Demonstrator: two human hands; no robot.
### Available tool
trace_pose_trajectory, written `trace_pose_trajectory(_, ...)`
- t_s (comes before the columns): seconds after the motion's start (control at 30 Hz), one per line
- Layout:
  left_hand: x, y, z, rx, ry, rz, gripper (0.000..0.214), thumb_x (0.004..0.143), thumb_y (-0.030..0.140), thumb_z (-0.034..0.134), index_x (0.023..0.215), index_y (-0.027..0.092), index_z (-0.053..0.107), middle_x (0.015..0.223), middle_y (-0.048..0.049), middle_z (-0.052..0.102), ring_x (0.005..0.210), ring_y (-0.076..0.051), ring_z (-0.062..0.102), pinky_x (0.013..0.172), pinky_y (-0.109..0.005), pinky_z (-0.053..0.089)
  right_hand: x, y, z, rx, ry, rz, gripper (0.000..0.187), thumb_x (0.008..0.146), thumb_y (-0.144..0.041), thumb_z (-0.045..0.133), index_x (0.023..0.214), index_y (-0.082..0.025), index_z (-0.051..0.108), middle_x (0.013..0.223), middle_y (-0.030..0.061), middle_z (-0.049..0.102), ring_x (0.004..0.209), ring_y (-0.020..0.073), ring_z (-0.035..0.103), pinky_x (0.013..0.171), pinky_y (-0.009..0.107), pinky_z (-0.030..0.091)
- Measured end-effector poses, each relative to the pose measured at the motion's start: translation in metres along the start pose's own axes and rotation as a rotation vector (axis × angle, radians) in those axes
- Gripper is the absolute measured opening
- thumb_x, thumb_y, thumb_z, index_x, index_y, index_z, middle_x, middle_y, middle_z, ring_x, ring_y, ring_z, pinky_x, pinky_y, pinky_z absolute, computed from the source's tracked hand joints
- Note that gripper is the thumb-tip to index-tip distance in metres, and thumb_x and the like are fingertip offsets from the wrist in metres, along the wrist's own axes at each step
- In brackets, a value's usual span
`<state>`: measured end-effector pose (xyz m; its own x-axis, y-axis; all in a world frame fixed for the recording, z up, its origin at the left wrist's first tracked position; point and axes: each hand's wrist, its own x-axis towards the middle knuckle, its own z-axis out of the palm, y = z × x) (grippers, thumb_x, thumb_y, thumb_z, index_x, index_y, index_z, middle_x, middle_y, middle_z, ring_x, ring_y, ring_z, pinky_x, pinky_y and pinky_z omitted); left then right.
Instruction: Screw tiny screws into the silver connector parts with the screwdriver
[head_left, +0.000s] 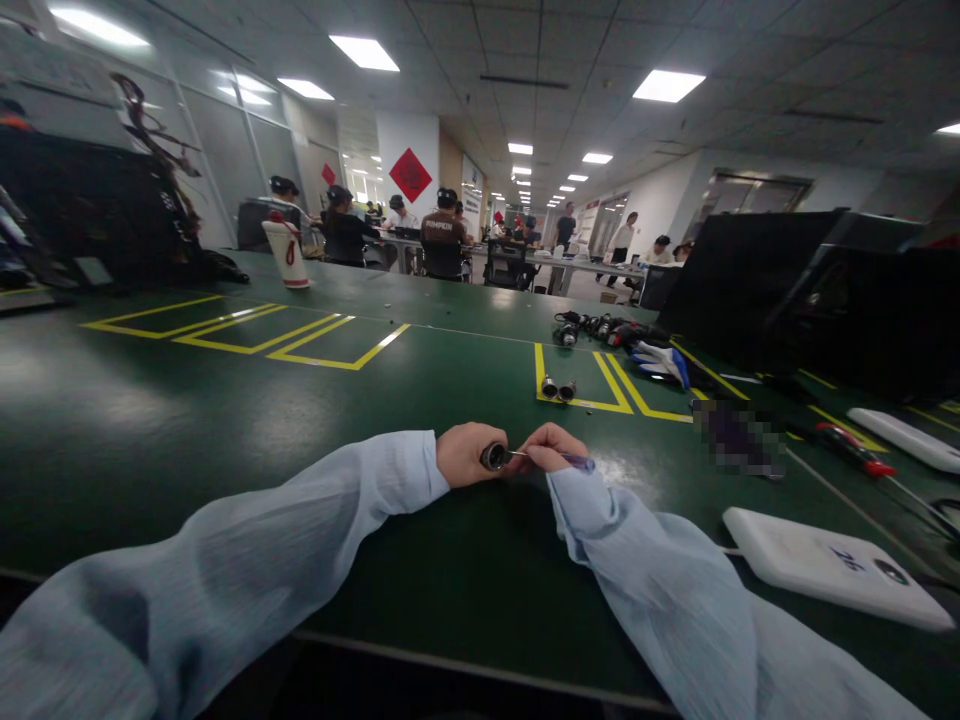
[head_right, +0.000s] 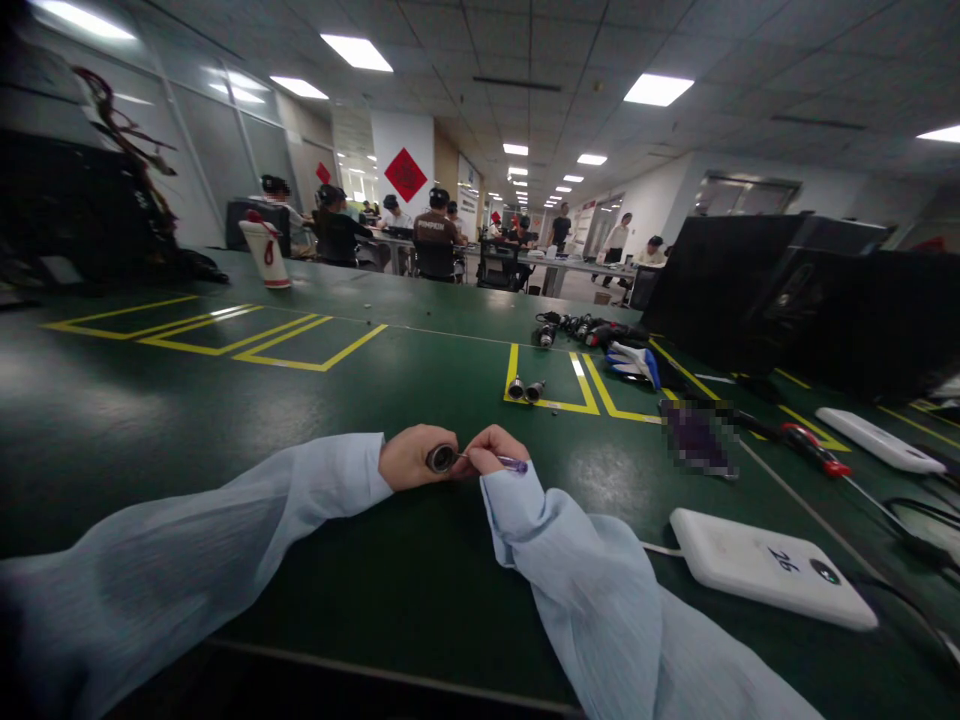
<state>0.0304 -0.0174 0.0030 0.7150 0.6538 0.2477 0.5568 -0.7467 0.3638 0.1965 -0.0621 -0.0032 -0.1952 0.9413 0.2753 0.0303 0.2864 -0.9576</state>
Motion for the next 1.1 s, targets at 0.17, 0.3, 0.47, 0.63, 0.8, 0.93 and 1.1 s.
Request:
trace_pose_trajectory(0.17,-0.002,0.004,0.001,0.118,0.000,-0.011,0.026,0.071,0.043,0.053,0.071,0.017,0.056,0.065,0.0001,0.057,0.059,-0.012,0.052,0.050,-0.020,0.032,-0.008,-0.009,0.005,-0.555,0.009,-0.286,0.008,0.066,-0.017,0.050,0.061,-0.020,0.056,0.060,0.0009,0.057,0.060,0.0146,0.051,0.060,0.028,0.039)
trace_pose_trajectory(0.3,-0.003,0.003,0.001,0.135,-0.028,-0.004,0.024,0.071,0.041,0.055,0.069,0.017,0.055,0.064,0.0007,0.056,0.058,-0.011,0.051,0.049,-0.019,0.032,0.001,-0.004,-0.001,-0.133,-0.043,-0.047,0.009,0.065,-0.019,0.049,0.057,-0.019,0.054,0.058,0.0017,0.064,0.055,0.0150,0.056,0.054,0.027,0.043)
trace_pose_trajectory(0.47,-0.002,-0.002,0.001,0.037,-0.015,0.046,0.028,0.067,0.043,0.059,0.064,0.016,0.053,0.061,0.0017,0.054,0.056,-0.009,0.050,0.049,-0.018,0.032,0.015,0.008,-0.011,0.443,-0.191,0.278,0.001,0.057,-0.019,0.051,0.057,-0.018,0.051,0.055,0.0027,0.067,0.048,0.0147,0.060,0.052,0.027,0.046)
trace_pose_trajectory(0.63,0.000,-0.008,0.002,-0.071,0.002,0.028,0.027,0.066,0.040,0.061,0.064,0.014,0.052,0.060,0.0025,0.053,0.055,-0.008,0.048,0.049,-0.018,0.033,0.008,0.007,-0.005,0.335,-0.079,0.127,0.003,0.062,-0.021,0.052,0.059,-0.019,0.052,0.057,0.0011,0.067,0.052,0.0142,0.059,0.054,0.028,0.046)
trace_pose_trajectory(0.8,-0.001,-0.002,0.003,0.017,0.004,0.021,0.027,0.069,0.042,0.057,0.066,0.015,0.055,0.059,0.0024,0.053,0.054,-0.008,0.048,0.048,-0.018,0.031,-0.009,-0.007,0.007,-0.354,0.083,-0.205,0.010,0.066,-0.018,0.050,0.059,-0.020,0.056,0.058,0.0002,0.059,0.057,0.0135,0.053,0.058,0.027,0.041)
trace_pose_trajectory(0.93,-0.002,0.001,0.002,0.091,-0.006,0.031,0.026,0.070,0.042,0.055,0.068,0.016,0.056,0.060,0.0017,0.054,0.055,-0.010,0.050,0.047,-0.019,0.031,-0.008,-0.009,0.004,-0.339,0.038,-0.175,0.010,0.064,-0.016,0.050,0.056,-0.020,0.055,0.054,-0.0008,0.058,0.054,0.0128,0.052,0.054,0.026,0.041)
trace_pose_trajectory(1.1,0.000,-0.002,0.001,0.059,-0.051,0.033,0.026,0.065,0.042,0.061,0.066,0.017,0.055,0.061,0.0023,0.055,0.055,-0.009,0.050,0.047,-0.017,0.031,0.019,0.004,-0.015,0.299,-0.233,0.281,0.003,0.057,-0.021,0.053,0.055,-0.019,0.055,0.059,0.0017,0.068,0.054,0.0145,0.061,0.055,0.026,0.047)
